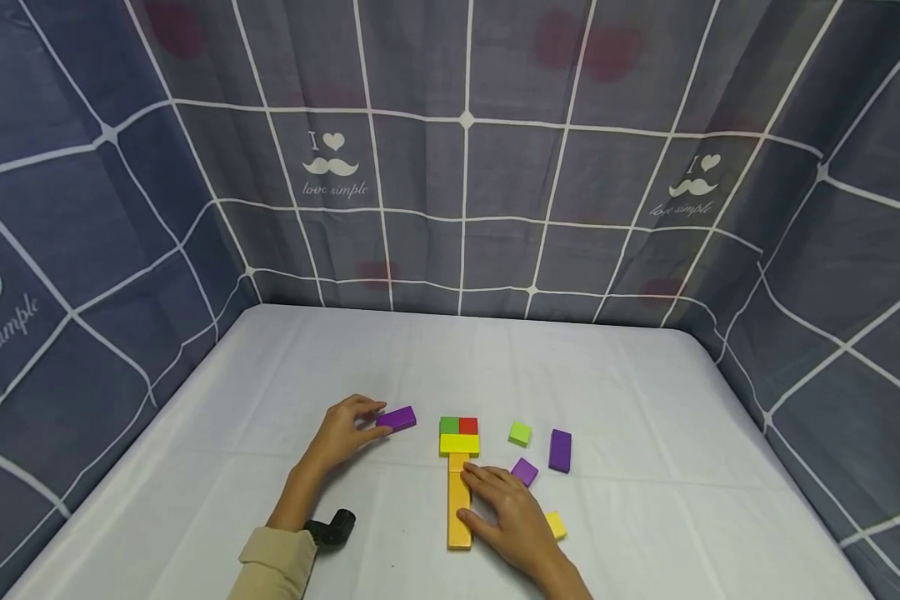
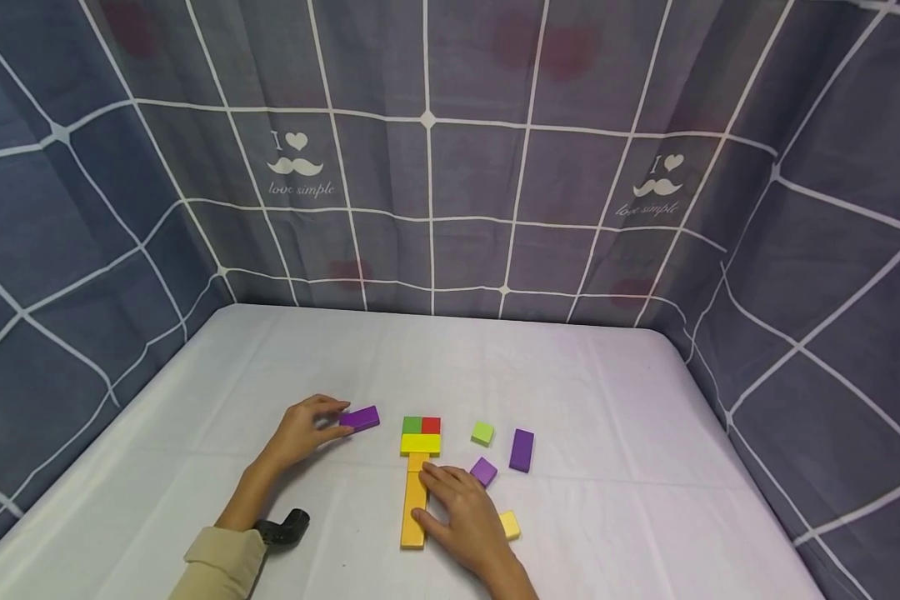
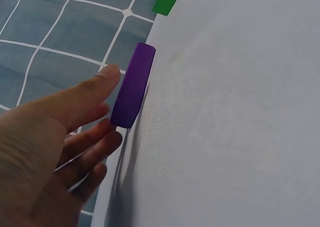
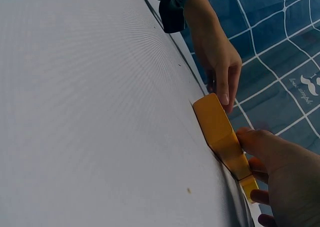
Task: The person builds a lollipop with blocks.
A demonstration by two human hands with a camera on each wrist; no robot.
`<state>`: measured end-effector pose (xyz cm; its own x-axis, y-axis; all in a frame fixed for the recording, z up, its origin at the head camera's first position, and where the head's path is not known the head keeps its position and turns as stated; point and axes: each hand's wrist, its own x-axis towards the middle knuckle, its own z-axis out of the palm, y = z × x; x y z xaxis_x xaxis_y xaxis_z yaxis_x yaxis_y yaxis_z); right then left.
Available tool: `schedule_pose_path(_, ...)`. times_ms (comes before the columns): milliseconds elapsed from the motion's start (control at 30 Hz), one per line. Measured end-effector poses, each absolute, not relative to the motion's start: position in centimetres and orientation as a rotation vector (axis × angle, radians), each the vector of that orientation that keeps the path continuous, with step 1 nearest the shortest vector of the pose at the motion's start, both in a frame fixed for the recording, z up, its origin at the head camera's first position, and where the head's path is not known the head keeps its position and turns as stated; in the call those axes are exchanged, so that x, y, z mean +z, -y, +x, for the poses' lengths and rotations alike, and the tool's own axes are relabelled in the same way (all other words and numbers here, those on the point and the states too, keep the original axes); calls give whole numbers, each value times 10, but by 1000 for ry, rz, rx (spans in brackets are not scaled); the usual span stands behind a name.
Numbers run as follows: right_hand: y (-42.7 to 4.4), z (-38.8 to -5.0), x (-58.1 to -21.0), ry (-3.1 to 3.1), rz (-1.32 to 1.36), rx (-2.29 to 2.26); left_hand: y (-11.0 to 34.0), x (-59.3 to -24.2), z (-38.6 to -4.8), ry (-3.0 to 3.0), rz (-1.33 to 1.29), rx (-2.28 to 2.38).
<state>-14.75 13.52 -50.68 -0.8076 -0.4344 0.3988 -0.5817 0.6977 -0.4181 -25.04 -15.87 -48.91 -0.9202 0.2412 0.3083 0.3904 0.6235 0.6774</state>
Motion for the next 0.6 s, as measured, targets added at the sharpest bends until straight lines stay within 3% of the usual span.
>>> schedule_pose_path(600,-136,-148,-508,2637,815,776,153,-484,-240,2719,-648,-1313)
